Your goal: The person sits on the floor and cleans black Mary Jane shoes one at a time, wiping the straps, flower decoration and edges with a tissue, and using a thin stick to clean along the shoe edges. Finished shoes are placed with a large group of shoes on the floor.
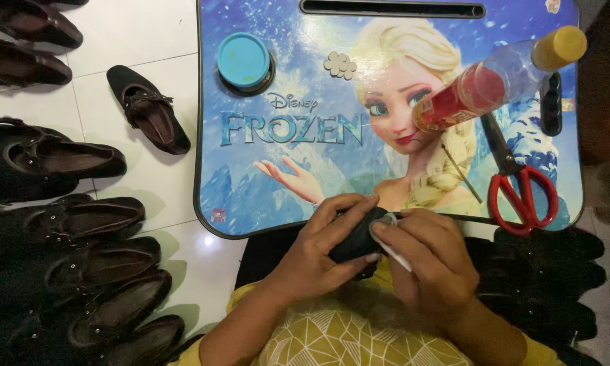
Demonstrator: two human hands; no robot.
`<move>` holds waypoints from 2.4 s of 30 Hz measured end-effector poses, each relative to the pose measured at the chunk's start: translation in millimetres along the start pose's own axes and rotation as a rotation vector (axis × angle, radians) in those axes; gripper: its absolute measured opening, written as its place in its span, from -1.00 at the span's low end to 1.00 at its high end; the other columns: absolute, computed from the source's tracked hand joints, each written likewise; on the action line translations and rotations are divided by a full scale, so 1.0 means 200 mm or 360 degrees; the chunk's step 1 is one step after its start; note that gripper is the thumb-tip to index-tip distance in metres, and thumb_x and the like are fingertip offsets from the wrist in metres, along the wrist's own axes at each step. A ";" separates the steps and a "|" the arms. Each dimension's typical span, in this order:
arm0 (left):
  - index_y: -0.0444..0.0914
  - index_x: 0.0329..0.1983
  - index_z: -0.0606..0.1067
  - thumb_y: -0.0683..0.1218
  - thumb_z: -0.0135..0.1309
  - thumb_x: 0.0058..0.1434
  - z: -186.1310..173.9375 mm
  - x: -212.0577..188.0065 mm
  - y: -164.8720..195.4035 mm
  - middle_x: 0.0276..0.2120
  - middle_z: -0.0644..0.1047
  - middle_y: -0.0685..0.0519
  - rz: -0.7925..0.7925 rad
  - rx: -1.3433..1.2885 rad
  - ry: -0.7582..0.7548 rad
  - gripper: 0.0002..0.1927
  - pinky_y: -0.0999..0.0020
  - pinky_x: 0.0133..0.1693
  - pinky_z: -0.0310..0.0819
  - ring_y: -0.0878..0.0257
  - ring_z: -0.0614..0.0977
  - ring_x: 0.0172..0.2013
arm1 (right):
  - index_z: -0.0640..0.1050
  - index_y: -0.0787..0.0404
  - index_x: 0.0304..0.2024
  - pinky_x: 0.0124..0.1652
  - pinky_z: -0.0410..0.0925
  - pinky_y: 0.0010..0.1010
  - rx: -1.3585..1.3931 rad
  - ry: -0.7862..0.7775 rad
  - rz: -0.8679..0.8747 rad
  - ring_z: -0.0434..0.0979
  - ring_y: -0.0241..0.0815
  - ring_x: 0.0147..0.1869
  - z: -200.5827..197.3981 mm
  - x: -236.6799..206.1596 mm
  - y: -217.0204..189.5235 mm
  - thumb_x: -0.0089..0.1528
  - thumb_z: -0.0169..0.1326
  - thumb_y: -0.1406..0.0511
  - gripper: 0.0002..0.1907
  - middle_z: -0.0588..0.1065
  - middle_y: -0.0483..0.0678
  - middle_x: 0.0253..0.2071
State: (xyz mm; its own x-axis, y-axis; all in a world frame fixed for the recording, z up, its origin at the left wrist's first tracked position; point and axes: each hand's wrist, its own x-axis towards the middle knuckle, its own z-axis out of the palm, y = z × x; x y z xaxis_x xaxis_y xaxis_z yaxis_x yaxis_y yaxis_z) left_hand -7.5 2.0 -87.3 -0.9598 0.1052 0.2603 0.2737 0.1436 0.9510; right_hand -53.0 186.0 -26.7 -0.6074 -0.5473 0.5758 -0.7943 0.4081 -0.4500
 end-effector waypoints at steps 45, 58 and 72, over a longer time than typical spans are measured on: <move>-0.36 0.54 0.17 0.56 -0.49 0.41 -0.01 0.04 -0.10 0.24 0.44 -0.23 -0.0106 -0.0346 -0.0165 0.05 0.15 0.37 0.23 -0.07 0.49 0.28 | 0.58 0.32 -0.03 -0.01 0.44 -0.33 -0.0104 0.0191 0.0119 0.53 -0.03 -0.08 0.12 -0.19 0.14 0.32 0.20 0.50 -0.82 0.45 -0.02 -0.04; -0.37 0.50 0.23 0.57 -0.66 0.42 0.03 0.05 -0.09 0.37 0.39 -0.25 -0.0042 -0.0239 -0.0012 0.07 0.11 0.45 0.15 -0.13 0.41 0.41 | 0.52 0.34 0.09 -0.01 0.37 -0.26 -0.0187 0.0072 -0.0215 0.46 -0.04 -0.08 0.12 -0.24 0.21 0.26 0.26 0.51 -0.65 0.40 0.01 -0.12; -0.29 0.47 0.27 0.65 -0.51 0.15 -0.09 0.28 -0.28 0.31 0.43 -0.13 -0.0929 -0.1808 0.0279 0.16 0.08 0.31 0.34 0.05 0.52 0.23 | 0.57 0.45 0.13 0.17 0.38 -0.34 0.0949 0.0718 0.0942 0.51 -0.15 0.08 0.07 -0.13 0.45 0.48 0.16 0.49 -0.82 0.54 0.07 0.04</move>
State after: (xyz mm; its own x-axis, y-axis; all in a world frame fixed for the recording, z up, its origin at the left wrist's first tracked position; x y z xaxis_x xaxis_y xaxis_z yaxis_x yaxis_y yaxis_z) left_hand -78.3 -17.5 -123.5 -0.9378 0.1685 -0.3036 -0.3105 -0.7982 0.5162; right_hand -107.8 226.1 -91.4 -0.9552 0.0131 0.2957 -0.2954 0.0205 -0.9552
